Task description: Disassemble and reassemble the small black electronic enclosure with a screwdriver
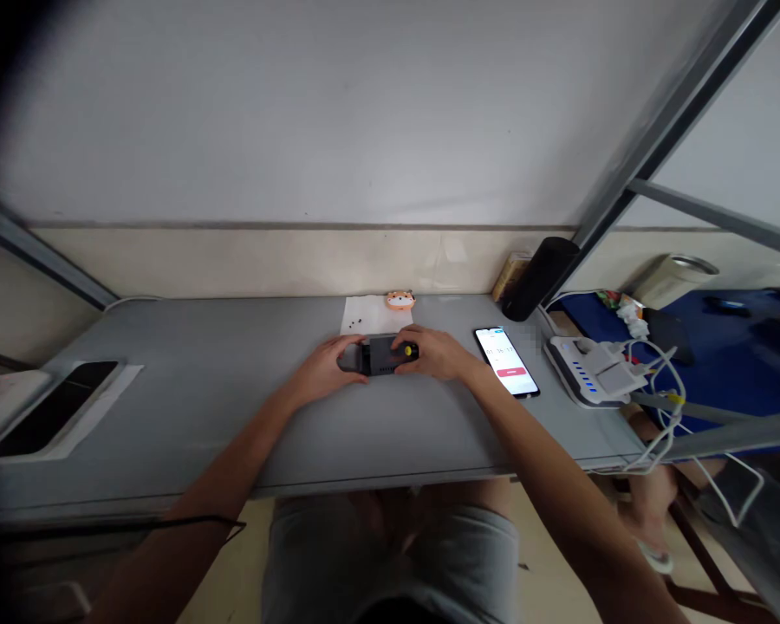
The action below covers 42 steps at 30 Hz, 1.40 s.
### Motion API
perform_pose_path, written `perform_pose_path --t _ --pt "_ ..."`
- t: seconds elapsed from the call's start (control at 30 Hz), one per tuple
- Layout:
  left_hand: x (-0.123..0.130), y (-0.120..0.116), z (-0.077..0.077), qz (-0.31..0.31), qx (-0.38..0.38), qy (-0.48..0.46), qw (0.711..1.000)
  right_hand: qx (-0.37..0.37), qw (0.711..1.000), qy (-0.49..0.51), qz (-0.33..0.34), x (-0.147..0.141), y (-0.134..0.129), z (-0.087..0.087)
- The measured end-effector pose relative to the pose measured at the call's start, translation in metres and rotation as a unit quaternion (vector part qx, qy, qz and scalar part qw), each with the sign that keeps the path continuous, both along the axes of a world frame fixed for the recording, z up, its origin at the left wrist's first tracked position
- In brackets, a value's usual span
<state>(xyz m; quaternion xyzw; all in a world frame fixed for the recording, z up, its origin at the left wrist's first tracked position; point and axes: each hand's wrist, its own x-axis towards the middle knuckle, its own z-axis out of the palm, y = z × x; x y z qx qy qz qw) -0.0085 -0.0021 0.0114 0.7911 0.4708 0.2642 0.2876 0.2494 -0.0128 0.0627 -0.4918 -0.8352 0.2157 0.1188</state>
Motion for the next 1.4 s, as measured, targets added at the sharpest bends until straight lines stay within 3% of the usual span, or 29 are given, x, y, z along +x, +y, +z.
perform_pose_path --t 0.2,0.37,0.5,0.57,0.6,0.67,0.73,0.83,0.9,0.97,1.07,1.23,1.4 --pt "0.004 0.000 -0.003 0.004 -0.017 0.008 1.000 0.029 0.999 -0.009 0.012 -0.012 0.001 -0.008" --pt "0.001 0.001 -0.001 0.017 -0.032 0.017 0.999 0.007 1.000 0.001 0.011 -0.018 0.007 -0.010" --pt "0.000 0.002 -0.001 -0.004 -0.015 0.021 1.000 0.008 0.992 0.124 0.022 -0.026 0.016 -0.011" --pt "0.001 0.001 -0.001 -0.016 -0.004 0.027 1.000 0.072 0.961 0.262 -0.050 -0.030 0.024 -0.010" --pt "0.002 0.001 -0.001 -0.015 -0.004 0.032 0.999 0.116 0.929 0.331 -0.119 -0.030 0.029 -0.011" --pt "0.003 -0.001 0.000 -0.003 -0.016 0.040 0.999 0.192 0.837 0.432 -0.274 -0.026 0.039 -0.014" --pt "0.003 -0.003 0.001 0.003 -0.029 0.043 0.999 0.219 0.771 0.478 -0.359 -0.017 0.048 -0.021" --pt "0.000 -0.003 0.001 -0.007 -0.040 0.021 0.999 0.112 0.729 0.530 -0.419 -0.002 0.058 -0.038" --pt "-0.002 -0.002 0.000 -0.017 -0.041 0.003 0.999 0.027 0.718 0.561 -0.412 0.002 0.062 -0.047" --pt "-0.005 -0.001 -0.002 -0.023 -0.036 -0.005 0.999 -0.034 0.723 0.577 -0.378 0.001 0.064 -0.053" --pt "-0.007 0.000 -0.003 -0.028 -0.030 -0.004 0.999 -0.073 0.768 0.548 -0.324 -0.007 0.063 -0.055" --pt "-0.003 -0.001 -0.001 -0.029 -0.027 -0.014 0.999 -0.029 0.867 0.439 -0.235 -0.016 0.056 -0.055" --pt "0.002 -0.001 0.001 0.008 -0.048 -0.031 0.998 -0.001 0.893 0.405 -0.195 -0.018 0.054 -0.057"
